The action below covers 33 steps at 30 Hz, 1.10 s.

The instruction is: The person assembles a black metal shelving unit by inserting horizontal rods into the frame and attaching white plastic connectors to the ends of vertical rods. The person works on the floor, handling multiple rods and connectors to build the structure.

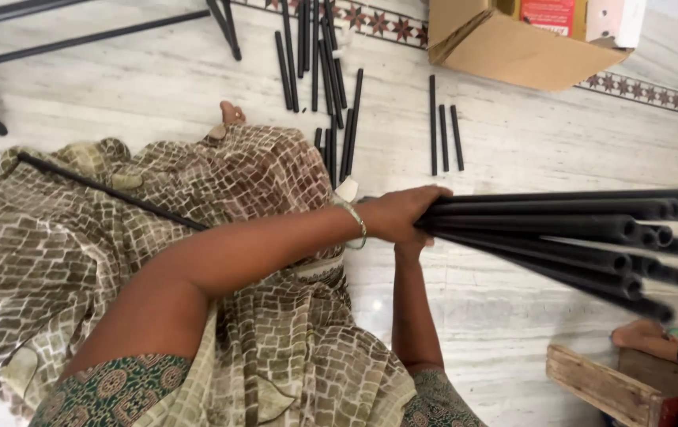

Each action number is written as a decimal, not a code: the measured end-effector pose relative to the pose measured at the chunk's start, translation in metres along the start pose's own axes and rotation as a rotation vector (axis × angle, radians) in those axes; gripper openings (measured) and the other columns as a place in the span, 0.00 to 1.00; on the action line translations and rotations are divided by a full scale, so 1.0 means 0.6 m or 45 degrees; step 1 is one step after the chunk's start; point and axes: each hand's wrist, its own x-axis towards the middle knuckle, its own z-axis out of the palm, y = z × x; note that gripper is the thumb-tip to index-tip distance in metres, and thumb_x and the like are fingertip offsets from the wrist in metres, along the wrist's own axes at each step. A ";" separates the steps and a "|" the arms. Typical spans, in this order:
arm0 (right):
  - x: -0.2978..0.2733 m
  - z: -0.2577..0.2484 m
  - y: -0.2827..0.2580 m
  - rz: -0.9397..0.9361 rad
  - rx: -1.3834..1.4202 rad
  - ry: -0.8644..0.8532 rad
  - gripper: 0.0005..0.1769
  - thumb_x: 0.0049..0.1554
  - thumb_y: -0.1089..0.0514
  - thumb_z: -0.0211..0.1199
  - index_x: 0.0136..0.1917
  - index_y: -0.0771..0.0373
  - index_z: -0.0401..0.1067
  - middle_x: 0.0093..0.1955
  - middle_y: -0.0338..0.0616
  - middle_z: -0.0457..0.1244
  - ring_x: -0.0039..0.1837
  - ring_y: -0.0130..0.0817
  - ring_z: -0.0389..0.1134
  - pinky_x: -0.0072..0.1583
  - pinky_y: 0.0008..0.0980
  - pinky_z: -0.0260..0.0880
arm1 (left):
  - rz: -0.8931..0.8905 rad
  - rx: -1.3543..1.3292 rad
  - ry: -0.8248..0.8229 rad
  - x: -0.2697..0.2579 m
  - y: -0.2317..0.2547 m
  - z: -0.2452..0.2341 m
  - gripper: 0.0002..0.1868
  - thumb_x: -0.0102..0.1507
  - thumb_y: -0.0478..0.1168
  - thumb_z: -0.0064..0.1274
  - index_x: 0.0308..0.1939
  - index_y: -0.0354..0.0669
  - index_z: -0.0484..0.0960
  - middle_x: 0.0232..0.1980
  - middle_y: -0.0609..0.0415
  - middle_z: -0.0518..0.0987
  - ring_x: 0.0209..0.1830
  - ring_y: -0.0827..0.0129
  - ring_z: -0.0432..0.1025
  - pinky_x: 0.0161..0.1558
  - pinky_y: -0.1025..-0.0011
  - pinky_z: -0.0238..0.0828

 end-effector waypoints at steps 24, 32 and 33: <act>-0.045 0.325 -0.068 -0.006 -1.102 -0.520 0.61 0.46 0.54 0.81 0.81 0.65 0.45 0.65 0.52 0.65 0.65 0.41 0.71 0.64 0.42 0.73 | -0.138 -0.894 0.981 -0.091 -0.035 -0.120 0.21 0.55 0.33 0.70 0.49 0.31 0.79 0.45 0.46 0.84 0.44 0.62 0.81 0.50 0.63 0.83; -0.025 0.303 -0.093 0.081 -0.639 -0.272 0.49 0.45 0.54 0.81 0.71 0.66 0.56 0.56 0.48 0.65 0.57 0.37 0.72 0.58 0.39 0.77 | -0.162 -0.433 0.423 -0.015 0.031 -0.116 0.71 0.46 0.53 0.76 0.79 0.47 0.37 0.72 0.38 0.65 0.72 0.48 0.65 0.71 0.54 0.63; -0.010 0.302 -0.101 0.016 -0.653 -0.270 0.46 0.45 0.53 0.80 0.70 0.66 0.58 0.57 0.47 0.65 0.58 0.36 0.71 0.59 0.38 0.77 | -0.128 -0.421 0.325 -0.009 0.025 -0.121 0.80 0.44 0.55 0.76 0.82 0.50 0.26 0.76 0.37 0.60 0.75 0.45 0.60 0.74 0.52 0.56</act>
